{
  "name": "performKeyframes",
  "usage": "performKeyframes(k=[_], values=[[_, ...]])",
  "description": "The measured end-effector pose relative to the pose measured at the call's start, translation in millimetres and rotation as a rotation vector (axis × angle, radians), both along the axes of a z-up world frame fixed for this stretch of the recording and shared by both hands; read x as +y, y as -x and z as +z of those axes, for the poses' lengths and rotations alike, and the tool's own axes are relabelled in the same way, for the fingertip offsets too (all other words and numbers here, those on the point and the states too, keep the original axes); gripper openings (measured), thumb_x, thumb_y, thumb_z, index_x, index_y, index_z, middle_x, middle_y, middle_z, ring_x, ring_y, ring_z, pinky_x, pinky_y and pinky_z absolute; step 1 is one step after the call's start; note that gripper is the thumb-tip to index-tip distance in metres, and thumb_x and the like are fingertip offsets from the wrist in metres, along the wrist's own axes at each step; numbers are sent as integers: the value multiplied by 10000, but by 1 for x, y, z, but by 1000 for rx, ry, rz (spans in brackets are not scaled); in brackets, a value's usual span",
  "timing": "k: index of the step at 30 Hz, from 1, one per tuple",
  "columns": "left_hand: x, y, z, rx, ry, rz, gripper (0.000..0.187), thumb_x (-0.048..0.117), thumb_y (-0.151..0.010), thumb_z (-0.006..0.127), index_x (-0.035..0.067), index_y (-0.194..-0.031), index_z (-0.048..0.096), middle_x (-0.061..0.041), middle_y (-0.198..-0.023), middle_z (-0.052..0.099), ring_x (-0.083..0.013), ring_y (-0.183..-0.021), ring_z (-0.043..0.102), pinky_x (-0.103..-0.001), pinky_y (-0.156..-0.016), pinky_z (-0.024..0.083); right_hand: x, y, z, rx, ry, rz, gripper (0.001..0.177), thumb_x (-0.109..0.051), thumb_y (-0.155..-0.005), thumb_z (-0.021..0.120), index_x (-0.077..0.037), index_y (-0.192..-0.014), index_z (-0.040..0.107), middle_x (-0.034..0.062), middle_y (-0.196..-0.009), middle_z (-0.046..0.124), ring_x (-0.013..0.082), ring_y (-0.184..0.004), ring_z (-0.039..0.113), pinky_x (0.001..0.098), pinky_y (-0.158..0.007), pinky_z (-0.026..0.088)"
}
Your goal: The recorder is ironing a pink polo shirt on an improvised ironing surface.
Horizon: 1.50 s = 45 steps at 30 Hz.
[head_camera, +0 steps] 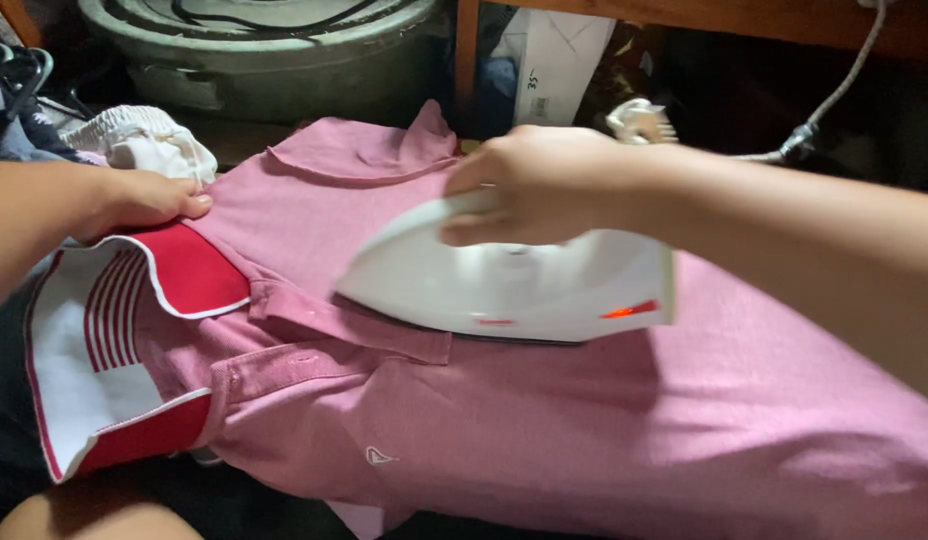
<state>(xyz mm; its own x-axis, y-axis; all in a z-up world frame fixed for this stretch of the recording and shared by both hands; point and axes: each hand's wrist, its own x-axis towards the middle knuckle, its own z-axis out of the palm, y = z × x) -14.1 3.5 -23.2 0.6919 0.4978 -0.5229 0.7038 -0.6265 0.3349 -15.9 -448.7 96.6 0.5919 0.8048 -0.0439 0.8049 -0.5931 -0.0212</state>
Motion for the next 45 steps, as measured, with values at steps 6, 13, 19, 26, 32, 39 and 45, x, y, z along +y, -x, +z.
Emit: performKeyframes(k=[6, 13, 19, 26, 32, 39, 45], values=[[-15, 10, 9, 40, 121, -155, 842, 339, -737, 803, 147, -1490, 478, -174, -1344, 715, -296, -1127, 734, -446, -963, 588, -37, 10, 9, 109, 114, -215, 597, -692, -833, 620, -352, -1321, 669, 79, -1022, 784, 277, -900, 778, 435, -820, 603], [-43, 26, 28, 48, 103, -55, 1112, 170, -576, 919, 125, -1558, 398, -221, -1310, 706, -306, -1090, 756, -463, -956, 612, 6, 4, 2, -58, 74, -24, 482, -632, -882, 592, -326, -1228, 726, 93, -957, 793, 321, -887, 746, 456, -804, 588], [-29, 21, 18, 29, 115, -107, 1172, 229, -553, 952, 158, -1561, 358, -193, -1389, 654, -298, -1132, 735, -466, -970, 593, 77, 10, 0, 25, -51, 17, 495, -662, -839, 578, -336, -1188, 706, 27, -1025, 755, 285, -903, 746, 449, -830, 568], [-25, 19, 13, 17, 103, -154, 1162, 242, -560, 955, 161, -1559, 368, -153, -1426, 666, -295, -1223, 687, -473, -1038, 551, 104, 0, -5, -64, -116, -107, 487, -649, -872, 581, -277, -1146, 736, 60, -1027, 753, 307, -993, 709, 467, -860, 558], [-15, 14, 5, -21, 72, -199, 1159, 244, -555, 1001, 146, -1543, 404, -139, -1434, 654, -278, -1237, 679, -433, -1053, 533, 73, -9, 4, -38, -89, -301, 491, -648, -886, 580, -293, -1189, 732, 57, -1100, 743, 293, -1045, 709, 475, -893, 561], [-29, 19, 14, 34, 74, -172, 1040, 247, -556, 974, 157, -1488, 523, -142, -1375, 724, -293, -1203, 711, -449, -1024, 557, -24, -43, 5, -26, 31, -657, 639, -697, -918, 539, -309, -1421, 600, 47, -1180, 737, 246, -966, 737, 449, -826, 613], [-7, 7, -2, -7, 37, -214, 1042, 215, -590, 1027, 136, -1478, 487, -119, -1342, 717, -265, -1173, 712, -429, -1030, 546, -113, -79, 1, -32, -41, -765, 635, -708, -863, 598, -311, -1342, 727, 67, -1047, 805, 245, -828, 773, 400, -761, 603]])
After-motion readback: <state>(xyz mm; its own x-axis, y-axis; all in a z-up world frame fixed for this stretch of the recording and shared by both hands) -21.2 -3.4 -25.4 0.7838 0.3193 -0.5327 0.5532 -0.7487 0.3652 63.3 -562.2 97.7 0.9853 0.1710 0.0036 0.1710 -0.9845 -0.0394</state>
